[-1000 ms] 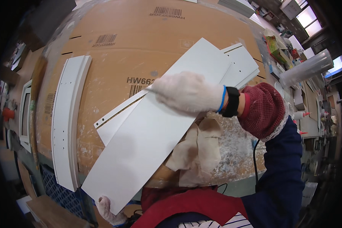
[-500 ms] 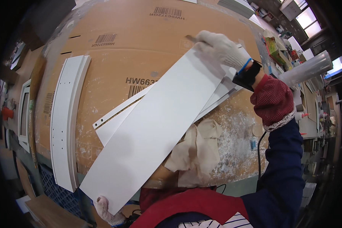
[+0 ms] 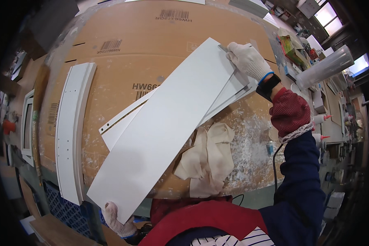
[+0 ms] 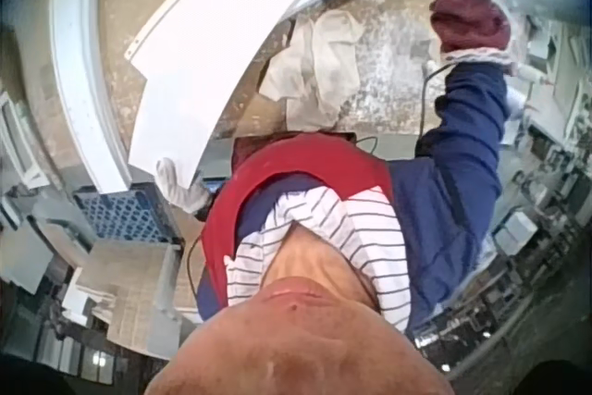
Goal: The person wipes the surface of white rectangular panels using a cloth. They handle the panels one at a time, wiping them thoroughly and stacking them on the workbench. The person also uses a small tool to scrape or clean the edges of the panels.
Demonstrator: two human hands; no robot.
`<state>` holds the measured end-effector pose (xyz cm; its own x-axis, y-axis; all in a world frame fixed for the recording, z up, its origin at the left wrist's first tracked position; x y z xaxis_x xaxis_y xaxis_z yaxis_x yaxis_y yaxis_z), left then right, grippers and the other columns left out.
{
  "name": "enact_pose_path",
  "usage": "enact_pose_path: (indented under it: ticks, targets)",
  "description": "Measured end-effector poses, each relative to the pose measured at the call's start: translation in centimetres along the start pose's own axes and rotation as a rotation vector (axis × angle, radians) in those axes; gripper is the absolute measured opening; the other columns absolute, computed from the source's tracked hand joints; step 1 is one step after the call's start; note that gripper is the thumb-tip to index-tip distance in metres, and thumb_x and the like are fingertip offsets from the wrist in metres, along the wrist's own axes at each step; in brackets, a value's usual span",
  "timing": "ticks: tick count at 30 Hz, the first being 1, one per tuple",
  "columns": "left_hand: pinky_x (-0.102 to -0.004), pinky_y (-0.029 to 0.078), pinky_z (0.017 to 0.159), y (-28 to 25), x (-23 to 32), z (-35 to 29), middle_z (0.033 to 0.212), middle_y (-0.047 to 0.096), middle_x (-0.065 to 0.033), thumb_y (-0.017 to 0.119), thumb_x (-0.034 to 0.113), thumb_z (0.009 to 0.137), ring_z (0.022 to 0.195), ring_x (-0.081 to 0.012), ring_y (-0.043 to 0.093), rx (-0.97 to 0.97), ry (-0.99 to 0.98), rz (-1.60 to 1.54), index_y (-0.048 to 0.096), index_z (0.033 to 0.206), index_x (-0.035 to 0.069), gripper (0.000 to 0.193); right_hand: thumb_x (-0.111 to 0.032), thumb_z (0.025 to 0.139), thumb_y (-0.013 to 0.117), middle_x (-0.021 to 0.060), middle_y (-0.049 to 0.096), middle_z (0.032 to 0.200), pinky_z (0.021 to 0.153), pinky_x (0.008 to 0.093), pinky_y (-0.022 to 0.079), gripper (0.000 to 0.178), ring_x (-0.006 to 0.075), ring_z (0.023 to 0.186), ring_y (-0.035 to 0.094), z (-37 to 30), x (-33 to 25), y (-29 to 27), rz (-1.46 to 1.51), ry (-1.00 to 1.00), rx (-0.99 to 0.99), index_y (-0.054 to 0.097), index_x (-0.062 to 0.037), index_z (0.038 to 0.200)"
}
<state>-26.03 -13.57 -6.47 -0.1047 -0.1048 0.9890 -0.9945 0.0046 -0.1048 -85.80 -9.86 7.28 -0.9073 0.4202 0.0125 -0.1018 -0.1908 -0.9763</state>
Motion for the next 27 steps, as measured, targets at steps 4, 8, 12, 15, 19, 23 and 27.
enact_pose_path:
  ticks: [4, 8, 12, 15, 19, 23, 27]
  targets:
    - [-0.0307, 0.053, 0.077, 1.0, 0.0, 0.4, 0.110, 0.057, -0.0144, 0.059, 0.029, 0.091, 0.097, -0.0217, 0.060, -0.018, 0.032, 0.063, 0.045, 0.121, -0.006, 0.048, -0.022, 0.092, 0.053, 0.0189, 0.062, 0.074, 0.060, 0.0432, 0.051, 0.020, 0.0359, 0.068, 0.064, -1.6, -1.6, 0.0, 0.041, -0.030, -0.030, 0.055, -0.0028, 0.093]
    - [-0.0386, 0.051, 0.085, 1.2, 0.6, 0.5, 0.117, 0.056, -0.0192, 0.064, 0.026, 0.087, 0.104, -0.0310, 0.060, -0.077, 0.394, 0.395, 0.046, 0.125, -0.007, 0.054, -0.015, 0.092, 0.049, 0.0093, 0.057, 0.068, 0.053, 0.0358, 0.052, 0.012, 0.0244, 0.061, 0.063, -4.8, -8.5, 0.8, 0.002, -0.424, 0.150, 0.054, -0.0044, 0.092]
    - [-0.0486, 0.045, 0.095, 3.1, 4.2, 0.1, 0.125, 0.053, -0.0257, 0.068, 0.022, 0.081, 0.115, -0.0422, 0.053, -0.034, 0.979, 0.917, 0.048, 0.129, -0.005, 0.059, -0.013, 0.088, 0.051, 0.0069, 0.055, 0.069, 0.046, 0.0298, 0.048, 0.012, 0.0190, 0.059, 0.062, -8.7, -20.9, -1.7, 0.016, -0.567, 0.112, 0.056, -0.0026, 0.093]
    - [-0.0462, 0.040, 0.101, 4.8, 5.2, 0.7, 0.129, 0.052, -0.0204, 0.057, 0.036, 0.088, 0.119, -0.0367, 0.050, -0.246, 0.409, -0.038, 0.046, 0.134, 0.001, 0.059, -0.012, 0.084, 0.053, 0.0103, 0.057, 0.078, 0.051, 0.0334, 0.052, 0.014, 0.0233, 0.067, 0.064, -11.5, -28.7, -1.9, 0.280, -0.580, -0.071, 0.054, -0.0019, 0.093]
    - [-0.0386, 0.039, 0.102, 6.9, 3.9, 1.2, 0.132, 0.050, -0.0086, 0.027, 0.061, 0.097, 0.118, -0.0225, 0.048, -0.108, -0.293, -0.948, 0.040, 0.139, 0.010, 0.068, -0.019, 0.083, 0.057, 0.0133, 0.061, 0.079, 0.055, 0.0362, 0.053, 0.019, 0.0263, 0.071, 0.065, -14.9, -37.9, -2.5, 0.637, -0.660, -0.534, 0.055, -0.0031, 0.093]
    - [-0.0404, 0.038, 0.104, 6.7, 4.6, 0.3, 0.135, 0.048, -0.0092, 0.031, 0.063, 0.095, 0.123, -0.0250, 0.047, -0.322, -0.345, -1.248, 0.042, 0.136, 0.010, 0.068, -0.017, 0.086, 0.057, 0.0064, 0.061, 0.083, 0.055, 0.0326, 0.051, 0.014, 0.0210, 0.077, 0.065, -15.9, -36.5, -4.1, 0.428, -0.674, -0.457, 0.060, -0.0087, 0.096]
    - [-0.0425, 0.049, 0.093, 7.3, 5.3, 0.0, 0.125, 0.056, -0.0084, 0.038, 0.059, 0.095, 0.111, -0.0268, 0.057, -0.374, -0.402, -1.458, 0.048, 0.131, 0.011, 0.060, -0.026, 0.091, 0.054, 0.0160, 0.065, 0.086, 0.059, 0.0418, 0.050, 0.019, 0.0329, 0.069, 0.064, -11.0, -25.9, -3.1, 0.224, -0.055, -0.100, 0.059, -0.0100, 0.101]
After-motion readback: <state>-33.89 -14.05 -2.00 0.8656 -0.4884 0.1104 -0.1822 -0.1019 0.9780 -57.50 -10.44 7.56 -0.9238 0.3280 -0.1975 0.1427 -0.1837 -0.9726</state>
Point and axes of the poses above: each hand's wrist, its own z-axis towards the middle knuckle, its own y-axis out of the palm, x = y × z, the point moved 2 cm from there along z, towards the middle knuckle
